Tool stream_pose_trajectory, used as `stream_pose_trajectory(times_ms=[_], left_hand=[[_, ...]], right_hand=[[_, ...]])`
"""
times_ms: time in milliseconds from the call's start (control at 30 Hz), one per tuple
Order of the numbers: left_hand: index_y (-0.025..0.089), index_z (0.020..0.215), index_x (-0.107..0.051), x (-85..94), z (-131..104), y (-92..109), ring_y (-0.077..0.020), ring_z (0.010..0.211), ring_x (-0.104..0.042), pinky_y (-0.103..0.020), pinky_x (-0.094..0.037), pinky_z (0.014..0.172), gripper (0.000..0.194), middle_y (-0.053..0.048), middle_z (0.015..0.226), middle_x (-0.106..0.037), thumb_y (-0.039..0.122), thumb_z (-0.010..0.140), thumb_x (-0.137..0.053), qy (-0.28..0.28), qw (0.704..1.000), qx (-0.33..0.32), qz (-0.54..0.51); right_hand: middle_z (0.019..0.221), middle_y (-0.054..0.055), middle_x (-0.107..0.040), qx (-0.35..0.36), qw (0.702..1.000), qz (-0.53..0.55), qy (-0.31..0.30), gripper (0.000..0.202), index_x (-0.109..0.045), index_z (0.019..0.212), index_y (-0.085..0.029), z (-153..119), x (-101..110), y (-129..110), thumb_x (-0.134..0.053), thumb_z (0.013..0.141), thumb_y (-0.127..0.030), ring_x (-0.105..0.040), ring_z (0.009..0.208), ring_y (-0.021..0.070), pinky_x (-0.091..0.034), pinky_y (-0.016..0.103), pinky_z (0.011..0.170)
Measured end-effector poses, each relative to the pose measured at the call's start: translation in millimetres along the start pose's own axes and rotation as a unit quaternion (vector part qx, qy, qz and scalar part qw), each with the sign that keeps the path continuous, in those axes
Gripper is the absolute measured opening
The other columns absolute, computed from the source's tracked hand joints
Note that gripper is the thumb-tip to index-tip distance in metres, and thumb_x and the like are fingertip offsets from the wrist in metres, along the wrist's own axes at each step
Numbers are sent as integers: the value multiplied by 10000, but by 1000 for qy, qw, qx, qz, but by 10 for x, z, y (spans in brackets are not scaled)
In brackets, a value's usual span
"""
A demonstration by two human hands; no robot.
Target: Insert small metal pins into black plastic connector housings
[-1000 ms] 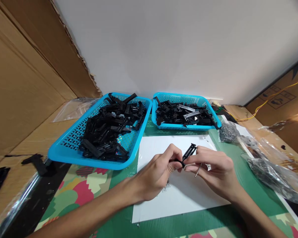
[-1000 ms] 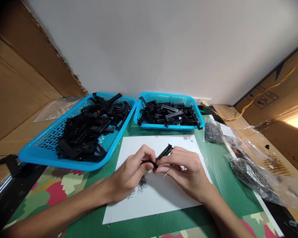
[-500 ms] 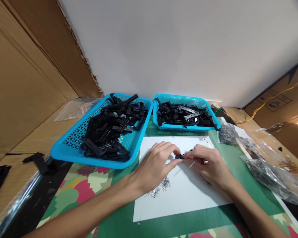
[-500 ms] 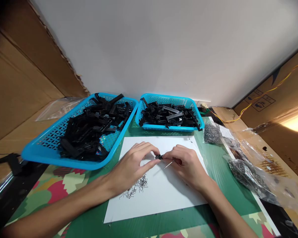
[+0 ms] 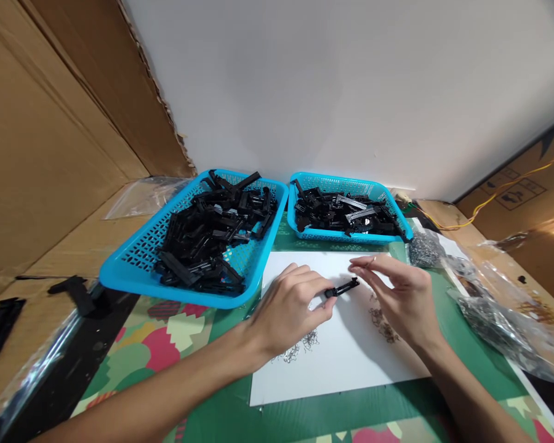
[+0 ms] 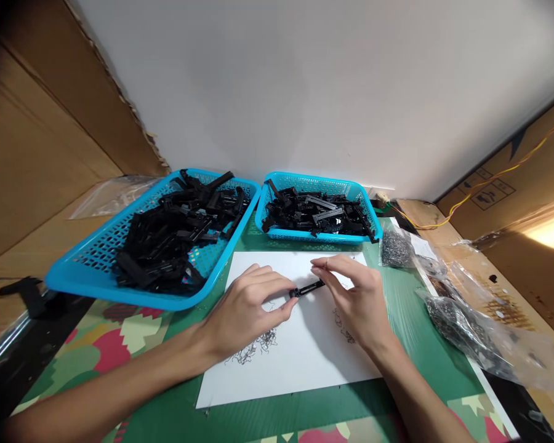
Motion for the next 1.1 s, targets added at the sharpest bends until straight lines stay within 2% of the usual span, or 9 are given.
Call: stream_pose_trajectory(times_ms=[100,267,567,833,1100], left_hand=[[161,1039,-762,-6,0,5,-226,875,-712,-368,-417,810,103,-54,952,-803,174,961,-696,6,1000,-12,1],[146,972,-760,-13,-4,20,-208,832,-696,-360,-395,782,75,-38,901,-802,173,984,-690,0,1000,-27,10],[155,949,-759,-39,-14,28,-189,774,-652,-348,-372,742,98,-20,835,-790,176,995,-675,-7,999,-39,25],[149,948,-766,-44,-2,11,-194,781,-645,-347,-363,750,95,-18,834,-788,175,985,-682,-12,999,-37,23],[146,949,-751,-26,4,21,-189,774,-638,-342,-379,767,94,-20,824,-777,166,987,-667,-28,999,-35,10]], right_hand=[[838,43,-814,-76,992,84,54,107,-778,930,-209,-45,-107,9,-828,893,-297,-800,740,221,-676,334,709],[762,33,-789,-111,981,147,54,194,-736,821,-198,-67,-246,13,-877,842,-330,-782,679,202,-657,282,634],[753,35,-772,-65,995,71,9,196,-716,788,-204,-68,-219,-75,-789,927,-321,-740,655,180,-624,269,626],[782,25,-777,-55,995,69,37,92,-733,853,-212,-106,-226,-61,-783,921,-248,-740,665,173,-622,258,636],[706,4,-736,-36,999,17,-7,174,-691,779,-212,-101,-212,-153,-747,942,-238,-702,612,149,-605,239,620]])
Point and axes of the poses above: each hand's wrist, its own z-axis towards the middle knuckle, its own x-axis out of the back of the hand, y = z × x, the point moved 4 cm from there along z, towards the middle knuckle
